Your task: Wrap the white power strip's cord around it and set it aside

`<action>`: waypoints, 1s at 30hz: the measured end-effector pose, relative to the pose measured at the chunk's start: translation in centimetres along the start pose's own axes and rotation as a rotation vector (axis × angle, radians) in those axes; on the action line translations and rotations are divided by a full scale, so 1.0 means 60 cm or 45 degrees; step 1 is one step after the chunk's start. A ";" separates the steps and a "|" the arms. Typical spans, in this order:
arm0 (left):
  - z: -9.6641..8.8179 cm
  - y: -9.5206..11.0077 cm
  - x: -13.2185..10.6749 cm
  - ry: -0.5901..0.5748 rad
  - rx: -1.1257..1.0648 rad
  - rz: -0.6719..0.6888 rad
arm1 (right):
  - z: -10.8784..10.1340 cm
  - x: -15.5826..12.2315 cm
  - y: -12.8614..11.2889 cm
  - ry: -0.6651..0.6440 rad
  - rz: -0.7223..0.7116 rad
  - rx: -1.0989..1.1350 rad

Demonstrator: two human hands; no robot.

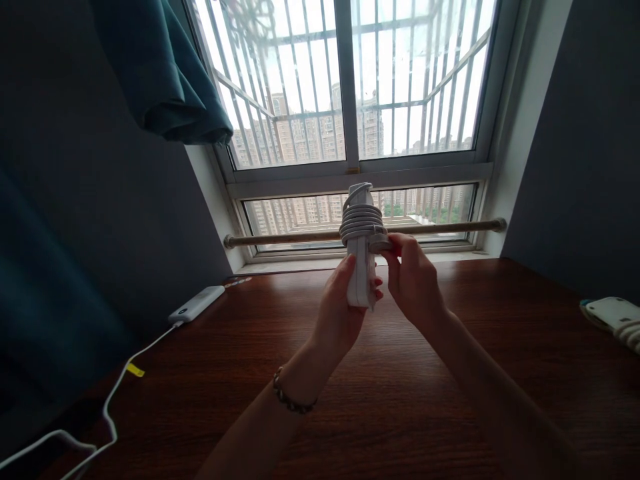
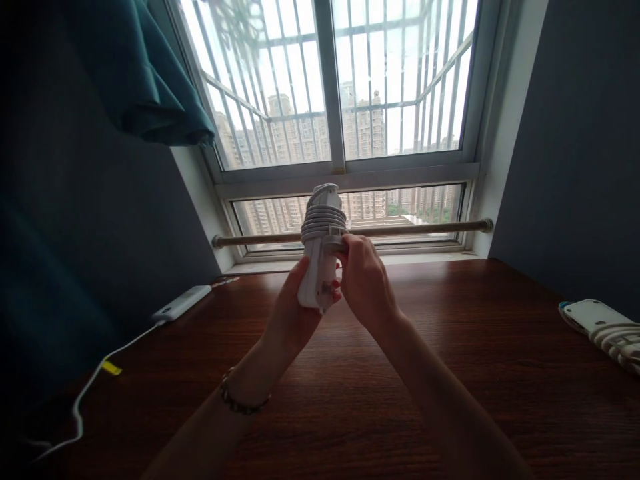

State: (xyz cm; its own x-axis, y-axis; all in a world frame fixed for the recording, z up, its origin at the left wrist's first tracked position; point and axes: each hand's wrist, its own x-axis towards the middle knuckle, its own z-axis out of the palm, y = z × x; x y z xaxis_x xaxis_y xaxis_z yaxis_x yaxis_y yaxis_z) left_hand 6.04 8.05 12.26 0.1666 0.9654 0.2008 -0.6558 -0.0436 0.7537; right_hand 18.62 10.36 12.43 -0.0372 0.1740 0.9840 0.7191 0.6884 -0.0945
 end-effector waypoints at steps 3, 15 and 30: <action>0.002 0.007 -0.002 -0.008 0.019 -0.042 | -0.009 0.006 0.007 -0.125 0.089 0.261; 0.001 0.005 0.000 -0.157 0.234 0.075 | -0.019 0.013 0.011 0.004 0.318 0.307; -0.026 -0.030 0.048 0.003 -0.375 -0.205 | -0.013 0.004 0.002 -0.264 0.800 0.295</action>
State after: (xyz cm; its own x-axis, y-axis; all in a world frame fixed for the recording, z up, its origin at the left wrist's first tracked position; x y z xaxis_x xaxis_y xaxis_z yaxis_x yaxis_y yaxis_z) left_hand 6.52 11.32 10.51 0.2837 0.9545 0.0924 -0.8060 0.1851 0.5623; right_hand 19.27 9.93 12.79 0.1886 0.7033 0.6855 0.4820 0.5419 -0.6885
